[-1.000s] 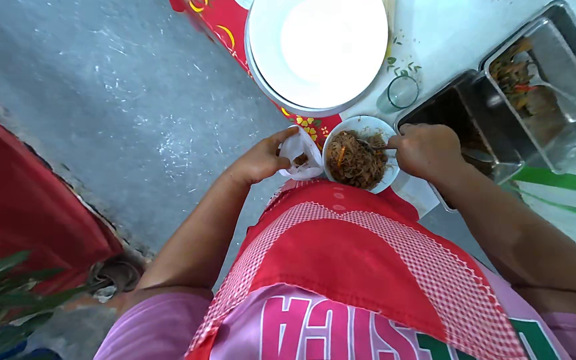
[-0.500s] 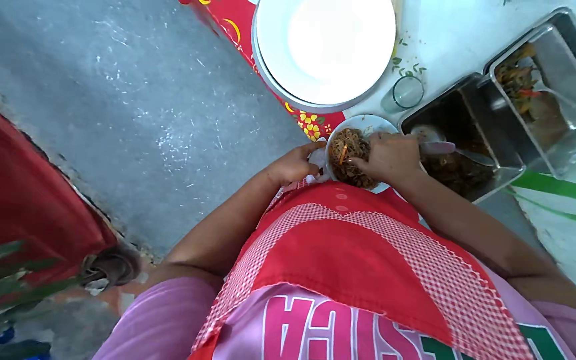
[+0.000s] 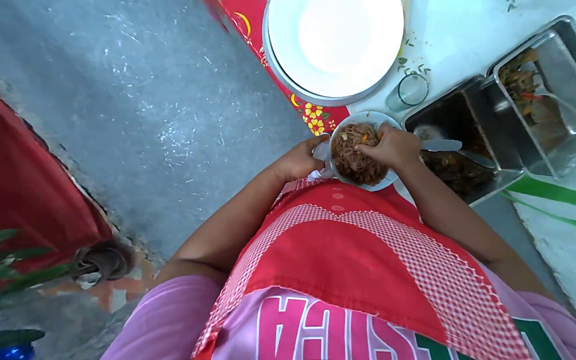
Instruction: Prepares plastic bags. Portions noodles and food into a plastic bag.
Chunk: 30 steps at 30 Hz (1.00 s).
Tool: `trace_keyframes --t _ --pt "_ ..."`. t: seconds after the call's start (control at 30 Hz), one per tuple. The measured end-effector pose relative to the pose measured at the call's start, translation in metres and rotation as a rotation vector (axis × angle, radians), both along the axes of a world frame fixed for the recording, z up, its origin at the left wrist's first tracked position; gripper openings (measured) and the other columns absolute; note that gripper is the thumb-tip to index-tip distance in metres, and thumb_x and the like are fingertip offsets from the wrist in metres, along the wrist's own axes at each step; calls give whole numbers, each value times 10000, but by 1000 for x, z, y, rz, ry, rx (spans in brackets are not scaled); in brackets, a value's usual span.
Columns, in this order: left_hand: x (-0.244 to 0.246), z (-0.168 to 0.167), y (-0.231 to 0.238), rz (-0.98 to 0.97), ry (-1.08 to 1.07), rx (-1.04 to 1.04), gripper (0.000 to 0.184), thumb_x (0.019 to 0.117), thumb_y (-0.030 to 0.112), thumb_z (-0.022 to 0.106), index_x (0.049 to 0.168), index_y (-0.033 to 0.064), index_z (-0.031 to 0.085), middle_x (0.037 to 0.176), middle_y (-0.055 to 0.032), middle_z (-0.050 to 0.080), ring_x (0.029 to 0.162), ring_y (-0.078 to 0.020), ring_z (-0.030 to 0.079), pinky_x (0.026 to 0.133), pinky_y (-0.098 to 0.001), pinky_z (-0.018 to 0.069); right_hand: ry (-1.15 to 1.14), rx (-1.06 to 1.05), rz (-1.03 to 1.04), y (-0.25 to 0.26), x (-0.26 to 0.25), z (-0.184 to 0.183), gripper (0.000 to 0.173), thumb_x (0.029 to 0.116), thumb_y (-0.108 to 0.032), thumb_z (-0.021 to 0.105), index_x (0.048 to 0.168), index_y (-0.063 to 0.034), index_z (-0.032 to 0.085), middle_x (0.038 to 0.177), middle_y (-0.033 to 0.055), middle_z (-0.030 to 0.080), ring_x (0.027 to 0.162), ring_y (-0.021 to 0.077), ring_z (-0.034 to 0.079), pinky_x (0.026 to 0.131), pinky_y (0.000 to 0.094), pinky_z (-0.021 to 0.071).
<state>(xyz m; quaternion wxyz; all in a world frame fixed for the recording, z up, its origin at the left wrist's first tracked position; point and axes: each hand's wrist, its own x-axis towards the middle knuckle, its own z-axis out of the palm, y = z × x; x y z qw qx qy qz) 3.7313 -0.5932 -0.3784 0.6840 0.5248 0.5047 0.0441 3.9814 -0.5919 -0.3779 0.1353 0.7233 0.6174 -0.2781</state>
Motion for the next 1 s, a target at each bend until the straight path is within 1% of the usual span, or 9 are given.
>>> trace_keyframes --t 0.07,0.17,0.33,0.4,0.67,0.77,0.87,0.93,1.0 --pt "-4 3 0 -5 -6 30 824 836 -71 628 1584 99 327 1459 -181 534 1186 -247 640 974 -443 550 5 31 -17 -3 8 0 794 800 -767 682 1126 -44 654 1006 229 713 973 445 691 768 674 500" --pt "-7 14 2 -25 10 77 826 843 -72 636 1587 91 315 1473 -187 519 1195 -248 634 983 -439 545 12 75 -19 -4 18 9 777 791 -755 702 1117 -50 661 984 227 709 953 449 688 756 672 498" --pt "-8 38 9 -55 53 172 823 832 -90 611 1585 96 333 1520 -198 456 1200 -289 625 973 -481 545 31 104 39 -1 29 42 757 812 -724 712 1118 -33 663 975 250 701 941 470 684 742 686 493" --pt "-11 46 12 -69 49 205 826 830 -82 611 1586 100 334 1534 -187 444 1218 -277 615 984 -475 539 34 120 74 -1 33 54 744 812 -718 715 1101 -34 667 969 241 699 931 459 683 728 677 493" --pt "-5 85 27 -143 -32 291 846 820 -93 609 1591 97 318 1475 -174 517 1165 -185 645 953 -361 560 101 204 274 3 43 105 715 807 -687 743 1076 -26 704 930 221 708 889 446 685 730 686 491" --pt "5 95 38 -202 -45 313 851 805 -86 601 1586 115 331 1465 -151 529 1178 -182 634 958 -375 553 111 179 369 9 35 126 677 819 -666 746 1092 -47 713 955 202 719 925 432 689 763 683 491" --pt "16 103 44 -224 -65 266 864 807 -86 612 1588 162 339 1452 -131 547 1175 -181 641 962 -383 557 127 138 455 19 21 134 688 806 -696 729 1086 -67 719 920 168 719 892 392 692 751 651 500" --pt "23 109 41 -223 -93 234 861 813 -88 610 1588 171 338 1437 -140 554 1138 -181 656 938 -378 568 151 43 472 29 6 134 657 853 -671 700 1108 -66 729 954 176 718 939 393 685 794 662 499" --pt "28 113 37 -214 -109 224 865 816 -79 606 1595 172 325 1443 -138 553 1132 -176 659 933 -376 569 184 -77 467 41 -8 132 548 955 -566 634 1060 -39 744 948 191 705 950 393 673 813 670 494"
